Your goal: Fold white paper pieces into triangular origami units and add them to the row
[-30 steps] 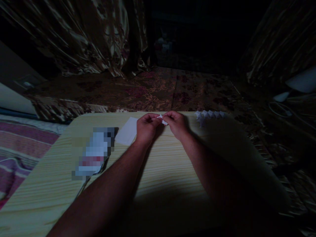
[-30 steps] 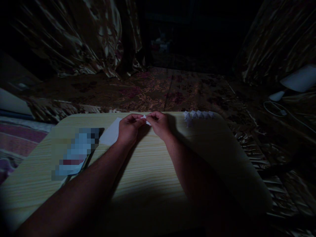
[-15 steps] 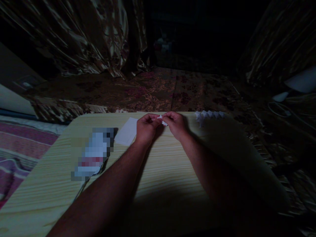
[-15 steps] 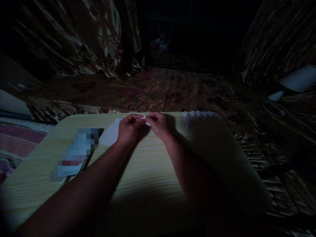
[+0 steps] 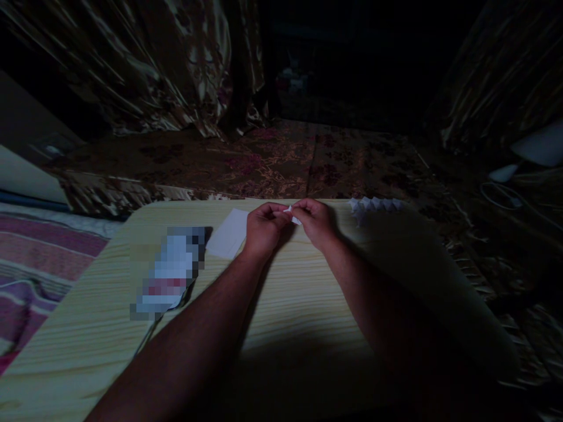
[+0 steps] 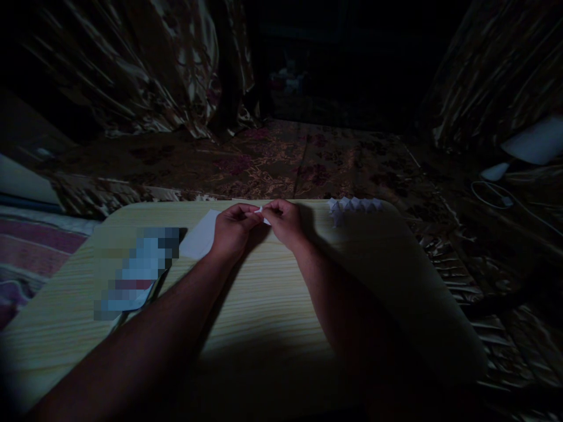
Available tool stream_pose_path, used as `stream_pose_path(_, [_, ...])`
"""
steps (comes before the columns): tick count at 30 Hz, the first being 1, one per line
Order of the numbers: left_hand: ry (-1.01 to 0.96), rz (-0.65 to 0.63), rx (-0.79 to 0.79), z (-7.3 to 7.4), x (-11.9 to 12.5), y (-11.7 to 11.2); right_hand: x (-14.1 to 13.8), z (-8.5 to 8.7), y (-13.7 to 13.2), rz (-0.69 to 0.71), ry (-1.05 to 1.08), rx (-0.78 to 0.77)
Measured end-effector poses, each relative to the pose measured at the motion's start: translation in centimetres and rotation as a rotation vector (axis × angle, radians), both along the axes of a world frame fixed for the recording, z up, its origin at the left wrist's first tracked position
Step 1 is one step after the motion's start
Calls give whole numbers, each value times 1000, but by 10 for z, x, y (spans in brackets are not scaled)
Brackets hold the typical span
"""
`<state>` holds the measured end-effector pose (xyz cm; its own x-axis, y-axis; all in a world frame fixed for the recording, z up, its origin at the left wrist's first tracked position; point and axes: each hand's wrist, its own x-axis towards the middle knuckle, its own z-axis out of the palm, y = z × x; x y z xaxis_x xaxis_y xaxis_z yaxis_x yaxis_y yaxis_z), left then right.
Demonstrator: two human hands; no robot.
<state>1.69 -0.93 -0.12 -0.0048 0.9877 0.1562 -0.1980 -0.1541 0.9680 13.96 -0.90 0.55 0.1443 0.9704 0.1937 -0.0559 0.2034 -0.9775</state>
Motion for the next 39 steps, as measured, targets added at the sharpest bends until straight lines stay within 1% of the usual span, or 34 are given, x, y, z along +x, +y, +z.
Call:
stream_pose_path(6, [35,21,-20,2,0,-1,1,-2,1,6,6,12])
stream_pose_path(9, [-25,50,3,1,0,0,0,-1,2,20,22,7])
stream_pose_path(14, [-144,87,5,-1,0,4,1,-1,2,10,105,-51])
stream_pose_path(18, [-199,91,10,-2,-2,6,1,-4,4,7,116,-44])
stream_pose_path(22, [-202,89,-4,0,-1,5,0,-7,5,-2,97,-38])
stream_pose_path(27, [-178,31,16,4,2,1,-1,-5,3,-11,53,-8])
stream_pose_path(31, [-163,62,10,3,2,1,0,0,0,30,86,-17])
stream_pose_path(34, [-191,52,13,3,1,2,1,2,-2,58,107,-28])
stream_pose_path(39, [-188,61,7,4,1,2,0,3,-2,55,81,-43])
